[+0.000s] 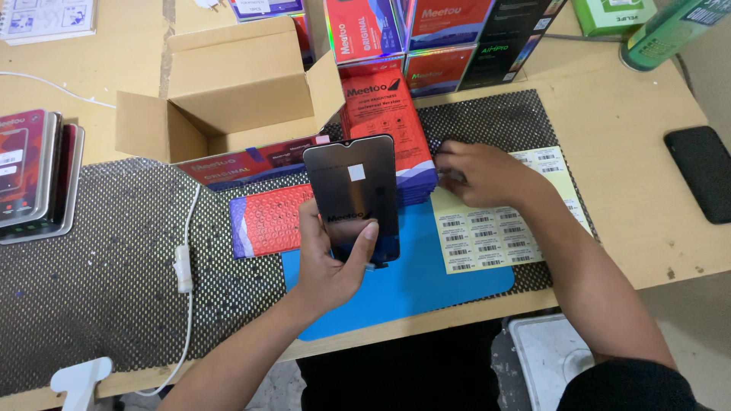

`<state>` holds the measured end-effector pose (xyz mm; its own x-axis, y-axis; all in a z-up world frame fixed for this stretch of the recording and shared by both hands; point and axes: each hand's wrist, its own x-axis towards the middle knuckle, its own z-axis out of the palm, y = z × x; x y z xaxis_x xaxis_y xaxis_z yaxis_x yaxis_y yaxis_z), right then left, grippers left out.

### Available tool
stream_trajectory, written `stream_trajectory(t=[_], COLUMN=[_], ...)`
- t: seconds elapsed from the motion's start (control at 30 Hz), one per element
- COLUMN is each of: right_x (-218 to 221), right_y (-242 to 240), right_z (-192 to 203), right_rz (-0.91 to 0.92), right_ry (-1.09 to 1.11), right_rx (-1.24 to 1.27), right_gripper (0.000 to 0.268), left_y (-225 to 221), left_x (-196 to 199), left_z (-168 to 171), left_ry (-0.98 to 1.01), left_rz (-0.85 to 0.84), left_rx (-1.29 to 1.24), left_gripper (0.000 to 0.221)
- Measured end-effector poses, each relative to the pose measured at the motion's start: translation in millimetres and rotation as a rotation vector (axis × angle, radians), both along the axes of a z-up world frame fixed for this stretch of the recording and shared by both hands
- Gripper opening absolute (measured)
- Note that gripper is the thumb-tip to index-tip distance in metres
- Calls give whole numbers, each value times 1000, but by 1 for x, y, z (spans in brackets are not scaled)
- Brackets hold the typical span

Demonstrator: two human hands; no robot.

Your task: The person peels the protective plastic film from several smartphone screens and places them into red packaging sleeves.

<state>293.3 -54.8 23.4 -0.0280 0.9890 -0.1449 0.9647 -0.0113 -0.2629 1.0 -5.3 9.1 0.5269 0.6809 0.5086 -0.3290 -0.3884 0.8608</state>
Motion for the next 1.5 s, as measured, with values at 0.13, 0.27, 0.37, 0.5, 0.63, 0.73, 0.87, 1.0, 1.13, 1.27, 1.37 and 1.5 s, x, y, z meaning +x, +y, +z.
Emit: stream_trajectory(t=[0.13,0.27,0.37,0.5,0.63,0.73,0.87,1.0,1.13,1.27,1.37,1.5], right_x=[-6,3,-1,7,30,46,41,35,12,-44,-87,-114], right_y=[1,-3,-6,-6,-8,-9,-12,-14,-24,-34,-33,-28], right_z=[10,7,22,16,-8,-20,-13,-6,16,52,76,82], right_rz=[5,-57,-91,-73,-40,-22,-225,-189,-104,4,84,58], right_ry=[-40,141,260,287,427,602,848,898,871,841,732,598], right_rx=[-24,-55,-50,-59,13,90,104,396,696,727,638,570], right_gripper=[28,26,28,28,15,15,13,22,18,40,49,43], left_y=[0,-1,-1,0,-2,-2,-4,0,-8,-10,-8,-9], left_x=[1,2,1,0,1,1,2,-1,1,2,3,3], left_z=[-4,-5,-4,-4,2,5,9,-3,16,12,11,9], left_ry=[-5,-25,-26,-26,-59,-59,-46,-12,-48,-71,-69,-23], left_rz=[11,-4,1,2,-22,-30,-50,-58,-64,-89,-97,-89], left_rx=[-7,4,11,11,27,23,19,-21,-37,-96,-77,2], left_gripper=[36,34,34,33,32,31,29,39,45,46,44,43])
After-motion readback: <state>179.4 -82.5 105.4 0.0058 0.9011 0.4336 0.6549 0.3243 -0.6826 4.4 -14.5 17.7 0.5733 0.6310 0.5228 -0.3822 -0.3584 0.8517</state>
